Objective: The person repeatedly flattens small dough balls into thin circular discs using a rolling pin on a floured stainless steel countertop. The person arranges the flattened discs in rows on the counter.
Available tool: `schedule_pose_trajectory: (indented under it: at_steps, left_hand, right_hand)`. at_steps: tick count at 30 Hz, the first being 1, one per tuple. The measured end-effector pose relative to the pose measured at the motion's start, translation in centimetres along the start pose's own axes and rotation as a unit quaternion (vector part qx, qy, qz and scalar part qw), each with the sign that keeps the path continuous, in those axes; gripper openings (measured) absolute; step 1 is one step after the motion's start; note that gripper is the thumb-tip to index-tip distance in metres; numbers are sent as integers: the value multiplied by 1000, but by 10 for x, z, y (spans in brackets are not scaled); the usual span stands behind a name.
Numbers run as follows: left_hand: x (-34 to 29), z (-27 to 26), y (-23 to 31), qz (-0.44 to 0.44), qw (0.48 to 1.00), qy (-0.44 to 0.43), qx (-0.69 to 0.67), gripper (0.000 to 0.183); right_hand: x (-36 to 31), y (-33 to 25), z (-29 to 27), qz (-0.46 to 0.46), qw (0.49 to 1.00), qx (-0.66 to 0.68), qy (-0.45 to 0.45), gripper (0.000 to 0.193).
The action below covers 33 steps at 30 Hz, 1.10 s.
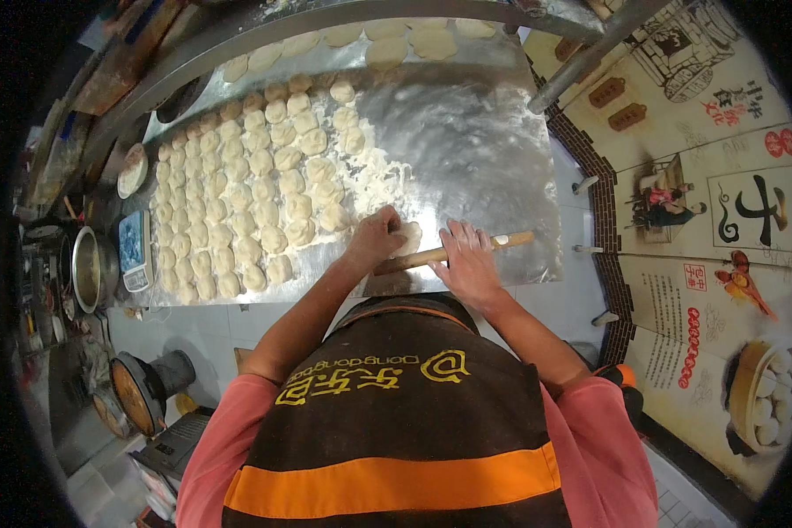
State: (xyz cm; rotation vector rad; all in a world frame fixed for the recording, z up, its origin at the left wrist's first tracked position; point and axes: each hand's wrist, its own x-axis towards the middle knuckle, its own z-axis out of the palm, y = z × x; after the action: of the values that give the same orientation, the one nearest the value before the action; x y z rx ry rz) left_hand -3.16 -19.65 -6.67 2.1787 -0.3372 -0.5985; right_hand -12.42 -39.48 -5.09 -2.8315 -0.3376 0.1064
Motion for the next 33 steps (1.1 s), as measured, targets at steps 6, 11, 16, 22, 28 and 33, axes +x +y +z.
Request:
schedule_pose_trajectory:
  at_steps: [6, 11, 16, 22, 28, 33]
  left_hand:
    - [2, 1, 1, 4, 999, 50, -19, 30]
    - [12, 2, 5, 17, 998, 49, 19, 26]
    - [26, 9, -5, 31, 997, 22, 69, 23]
    - [4, 6, 9, -40, 997, 63, 7, 18]
    - [11, 8, 16, 21, 991, 42, 123, 37]
    - [21, 6, 8, 90, 970, -3, 224, 27]
  right_hand:
    - [39, 2, 7, 36, 999, -33, 26, 54]
    - [92, 23, 25, 38, 995, -24, 94, 50]
    - [71, 15, 18, -3, 998, -24, 59, 49]
    - [-11, -6, 11, 8, 999, -53, 11, 49]
    - [80, 15, 18, 65, 993, -15, 99, 49]
    - [54, 6, 15, 13, 998, -52, 44, 44]
